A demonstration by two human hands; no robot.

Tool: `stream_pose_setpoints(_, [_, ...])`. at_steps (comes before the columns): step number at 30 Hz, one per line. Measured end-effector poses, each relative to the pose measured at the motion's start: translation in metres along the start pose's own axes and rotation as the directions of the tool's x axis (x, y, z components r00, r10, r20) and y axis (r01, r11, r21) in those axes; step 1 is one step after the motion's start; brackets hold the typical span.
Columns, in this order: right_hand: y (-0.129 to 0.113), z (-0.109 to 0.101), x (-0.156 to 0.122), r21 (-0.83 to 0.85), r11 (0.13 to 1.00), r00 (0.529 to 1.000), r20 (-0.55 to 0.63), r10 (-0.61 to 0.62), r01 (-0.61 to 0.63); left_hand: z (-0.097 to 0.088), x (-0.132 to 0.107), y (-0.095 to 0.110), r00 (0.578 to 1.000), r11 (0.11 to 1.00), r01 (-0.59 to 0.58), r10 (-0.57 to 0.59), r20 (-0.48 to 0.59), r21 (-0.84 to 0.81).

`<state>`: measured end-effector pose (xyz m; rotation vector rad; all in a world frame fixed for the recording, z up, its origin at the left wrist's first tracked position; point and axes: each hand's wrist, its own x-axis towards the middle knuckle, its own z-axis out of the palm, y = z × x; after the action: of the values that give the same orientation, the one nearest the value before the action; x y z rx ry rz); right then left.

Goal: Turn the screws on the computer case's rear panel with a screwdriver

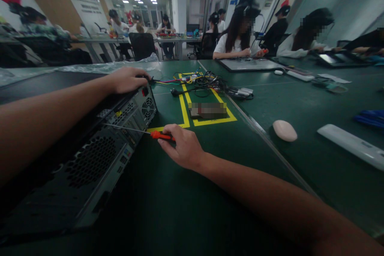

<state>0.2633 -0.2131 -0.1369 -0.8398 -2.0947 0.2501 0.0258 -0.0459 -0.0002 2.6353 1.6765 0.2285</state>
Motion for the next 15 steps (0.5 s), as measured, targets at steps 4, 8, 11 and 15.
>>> stream_pose_setpoints(4, [0.0001,-0.0003,-0.0003,-0.002,1.0,1.0,0.0,-0.019,0.019,0.0006,0.0004,-0.0006,1.0,1.0,0.003,-0.003,0.004,-0.001])
stream_pose_setpoints(8, [0.0,0.0003,-0.0011,-0.004,0.999,0.999,-0.009,-0.033,0.033,0.0014,0.0017,-0.0028,1.0,1.0,0.008,-0.008,0.0,0.004])
stream_pose_setpoints(11, [0.0001,0.0003,-0.0009,-0.006,1.0,1.0,0.0,-0.027,0.027,0.0018,0.0025,-0.004,1.0,1.0,-0.003,0.003,-0.005,0.002])
stream_pose_setpoints(15, [0.0003,-0.0003,-0.0002,0.002,0.999,0.999,-0.004,-0.042,0.042,0.0021,0.0025,-0.0038,1.0,1.0,-0.005,0.005,-0.004,0.0])
